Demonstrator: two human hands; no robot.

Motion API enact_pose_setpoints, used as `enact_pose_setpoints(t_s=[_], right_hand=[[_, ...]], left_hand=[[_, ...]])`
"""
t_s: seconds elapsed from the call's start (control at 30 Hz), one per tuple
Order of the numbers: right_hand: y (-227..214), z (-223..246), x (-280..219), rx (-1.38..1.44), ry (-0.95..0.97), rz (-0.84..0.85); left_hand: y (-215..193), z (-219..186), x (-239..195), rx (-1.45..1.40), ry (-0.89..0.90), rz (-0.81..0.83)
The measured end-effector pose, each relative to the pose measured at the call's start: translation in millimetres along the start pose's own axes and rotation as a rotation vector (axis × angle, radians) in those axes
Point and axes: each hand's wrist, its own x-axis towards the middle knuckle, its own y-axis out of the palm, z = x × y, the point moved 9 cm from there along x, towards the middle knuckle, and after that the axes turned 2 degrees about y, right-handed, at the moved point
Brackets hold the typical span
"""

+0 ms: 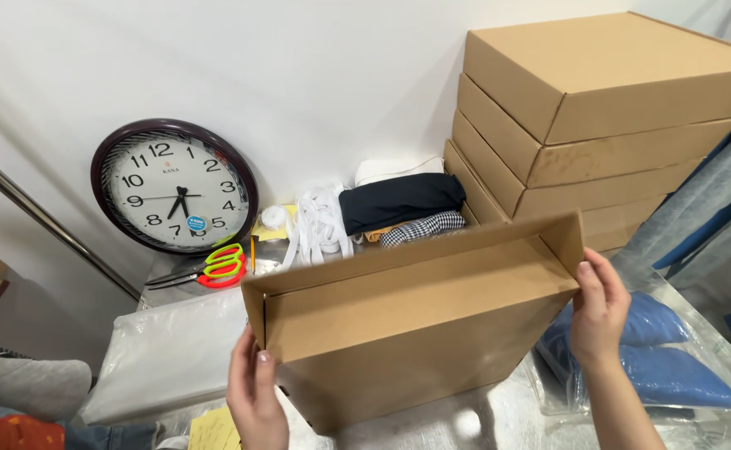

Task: The person ties a white ribbon around a brown cardboard box, then opens the box to remove a blue item wrapped in plastic. They place the item on the table, remove the plastic, and fold a clear plastic sheet on the table surface.

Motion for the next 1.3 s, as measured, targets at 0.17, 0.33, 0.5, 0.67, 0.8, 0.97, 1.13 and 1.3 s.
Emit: enact_pose_setpoints(t_s=[0.17,0.33,0.5,0.67,0.8,0.97,1.13,1.3], right_hand=[[49.7,75.6,-11.2,-0.173,-0.110,0.202],[28.7,36.1,-20.9,-0.223,-0.067,0.137],[-5.3,32.3,-49.3,-0.091,0.016,0.114],[-73.1,-43.5,-89.8,0.294,0.338,0.212],[-130.1,-84.6,-138.3,0.284,0.584,0.243],[-148.7,-98.8,-179.1,-0.066,0.989,0.281],[-154.9,-95.2,-213.8,-0.316,1.116,0.388],[-140.2,-84.1,-182.8,-0.338,1.011,0.468]], left_hand=[[23.5,-41.1,20.1,-0.142,0.164,0.238],[23.3,0.2,0.2,-0.179,0.038,0.185],[6.8,-8.1,-43.1,-0.292,0.015,0.111],[-15.2,-14.2,-110.1,-0.315,0.006,0.107],[-46.9,83.0,-192.0,-0.363,-0.256,0.035],[-57.4,193.4,-284.7,-0.360,-0.866,-0.069],[-65.6,168.4,-312.3,0.035,-0.946,0.071],[-68.0,168.0,-309.8,-0.145,-0.969,-0.020]])
